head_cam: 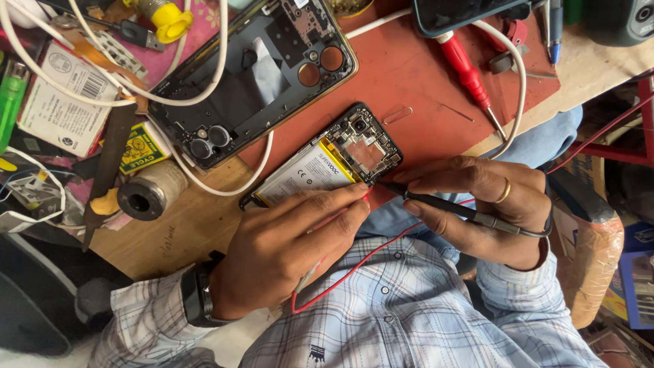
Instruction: The person pries open a smartphone, wipes its screen with a cloth, and handles the opened phone body with its battery exposed. They then use multimeter probes to test the exposed battery and circuit board, holding the probes against the board for an extended period.
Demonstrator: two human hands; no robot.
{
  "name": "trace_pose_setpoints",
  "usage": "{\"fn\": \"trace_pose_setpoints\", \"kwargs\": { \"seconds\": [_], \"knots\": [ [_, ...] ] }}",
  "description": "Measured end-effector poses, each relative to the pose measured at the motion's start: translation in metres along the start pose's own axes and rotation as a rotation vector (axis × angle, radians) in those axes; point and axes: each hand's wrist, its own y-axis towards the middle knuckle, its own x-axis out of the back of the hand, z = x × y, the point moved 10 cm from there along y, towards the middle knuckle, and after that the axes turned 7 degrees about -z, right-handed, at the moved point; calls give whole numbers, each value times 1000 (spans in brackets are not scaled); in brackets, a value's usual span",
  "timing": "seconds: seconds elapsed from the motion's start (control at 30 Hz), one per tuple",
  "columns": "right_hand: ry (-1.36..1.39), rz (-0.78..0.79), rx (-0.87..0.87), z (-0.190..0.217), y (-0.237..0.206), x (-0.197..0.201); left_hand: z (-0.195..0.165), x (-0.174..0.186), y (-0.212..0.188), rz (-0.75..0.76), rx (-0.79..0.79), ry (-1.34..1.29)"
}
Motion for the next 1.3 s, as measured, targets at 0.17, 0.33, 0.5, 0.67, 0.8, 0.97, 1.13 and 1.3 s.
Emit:
{"fn": "trace_pose_setpoints", "kwargs": {
  "seconds": [0.17, 0.33, 0.5, 0.67, 0.8, 0.97, 1.13, 1.3],
  "knots": [
    [-122, 78, -76, -4, 1, -5, 0, 1, -1, 11, -13, -11],
    [-97, 48, -23, -2, 3, -2, 2, -2, -3, 31, -2, -16],
    [-106, 87, -83, -5, 2, -4, 1, -2, -3, 26, -3, -17],
    [-83, 159, -111, -7, 7, -2, -1, 0, 5, 8, 4, 15],
    [-69, 176, -105, -5, 7, -1, -6, 1, 11, -9, -8, 40],
    [-7, 165, -67, -7, 4, 1, -10, 0, 13, -62, 2, 79],
    [-1, 173, -29, -6, 2, 2, -10, 0, 14, -81, -11, 82],
    [5, 169, -27, -9, -1, 2, -10, 0, 14, -76, -4, 58]
  ]
}}
